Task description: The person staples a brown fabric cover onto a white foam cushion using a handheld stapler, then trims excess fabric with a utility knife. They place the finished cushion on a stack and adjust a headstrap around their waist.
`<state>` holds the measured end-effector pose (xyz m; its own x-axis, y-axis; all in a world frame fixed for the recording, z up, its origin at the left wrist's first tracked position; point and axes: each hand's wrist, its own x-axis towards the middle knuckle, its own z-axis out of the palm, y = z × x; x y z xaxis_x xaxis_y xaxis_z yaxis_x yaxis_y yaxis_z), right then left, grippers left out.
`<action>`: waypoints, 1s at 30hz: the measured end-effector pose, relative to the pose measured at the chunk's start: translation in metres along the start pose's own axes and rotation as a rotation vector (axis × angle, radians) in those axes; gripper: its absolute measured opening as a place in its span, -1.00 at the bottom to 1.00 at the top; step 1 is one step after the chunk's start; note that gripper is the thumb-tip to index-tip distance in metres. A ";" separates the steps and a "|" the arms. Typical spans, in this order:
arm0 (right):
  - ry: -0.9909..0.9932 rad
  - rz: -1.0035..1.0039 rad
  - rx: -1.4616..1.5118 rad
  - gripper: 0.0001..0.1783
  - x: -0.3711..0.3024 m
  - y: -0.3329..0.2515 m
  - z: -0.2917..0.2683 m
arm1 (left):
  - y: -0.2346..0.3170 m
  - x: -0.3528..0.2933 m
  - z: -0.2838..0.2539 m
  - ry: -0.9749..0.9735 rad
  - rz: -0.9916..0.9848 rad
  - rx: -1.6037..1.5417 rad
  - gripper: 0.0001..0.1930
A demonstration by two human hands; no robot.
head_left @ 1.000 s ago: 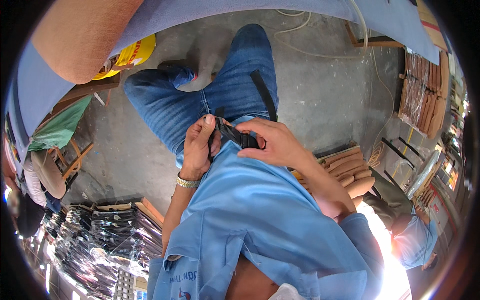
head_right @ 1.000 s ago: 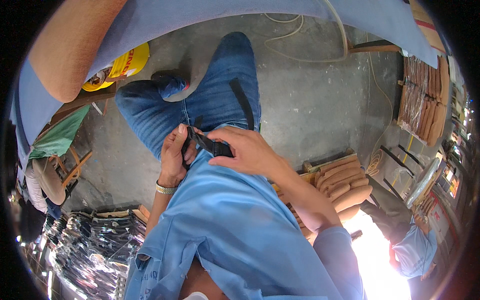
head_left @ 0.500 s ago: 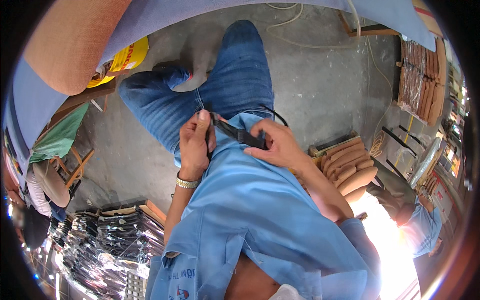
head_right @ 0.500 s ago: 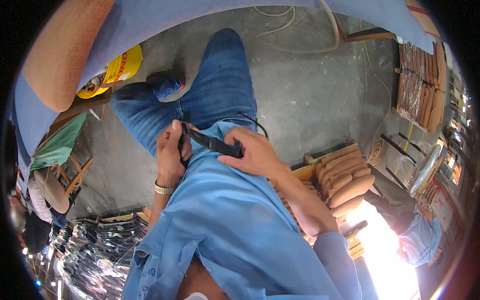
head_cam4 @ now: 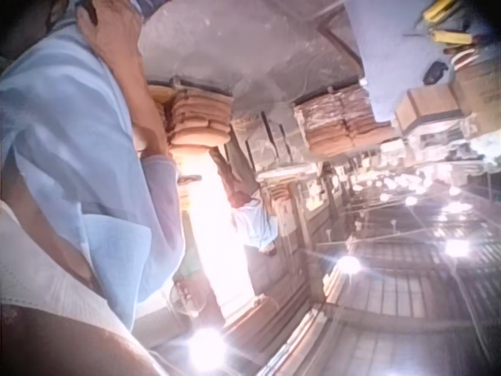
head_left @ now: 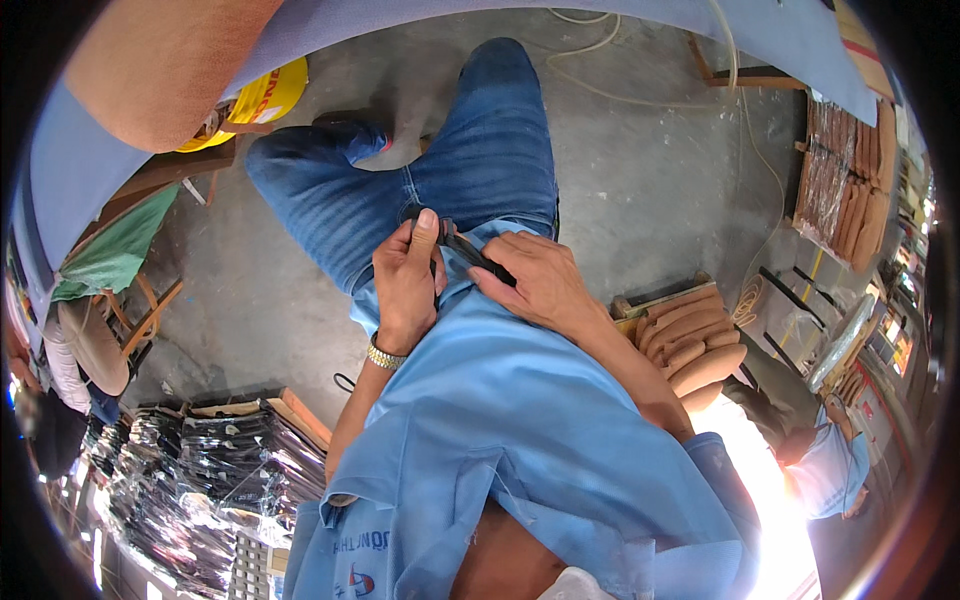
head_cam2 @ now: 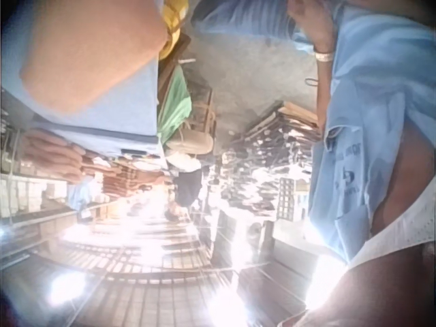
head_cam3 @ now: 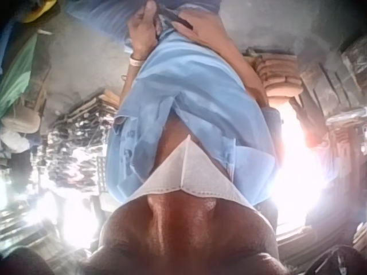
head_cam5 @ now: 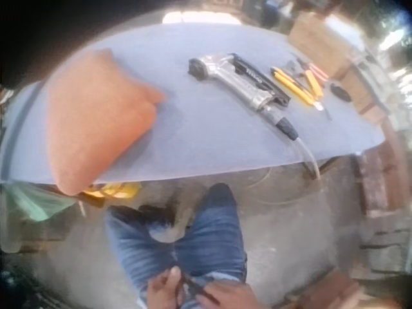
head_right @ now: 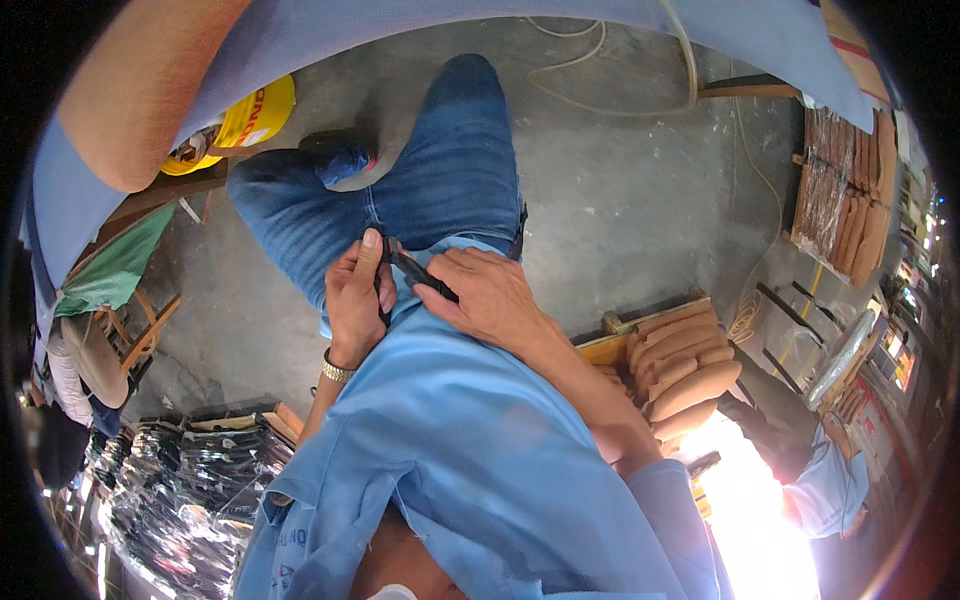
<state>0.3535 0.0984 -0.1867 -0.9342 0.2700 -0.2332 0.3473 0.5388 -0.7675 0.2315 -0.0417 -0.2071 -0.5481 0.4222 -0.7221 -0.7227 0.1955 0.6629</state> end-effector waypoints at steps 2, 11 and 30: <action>-0.002 0.010 -0.025 -0.72 -0.004 0.001 -0.002 | 0.000 0.000 0.002 0.006 -0.006 -0.022 -0.55; -0.112 0.143 0.037 -0.69 -0.039 0.007 -0.018 | 0.006 0.003 0.004 -0.014 0.010 0.024 -0.59; -0.193 0.087 0.321 -0.68 0.038 0.005 -0.017 | 0.013 0.018 -0.008 0.000 0.008 0.353 -0.50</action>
<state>0.3210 0.1250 -0.1890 -0.9111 0.1325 -0.3904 0.4115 0.2345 -0.8808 0.2088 -0.0382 -0.2132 -0.5533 0.4247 -0.7165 -0.5286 0.4858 0.6961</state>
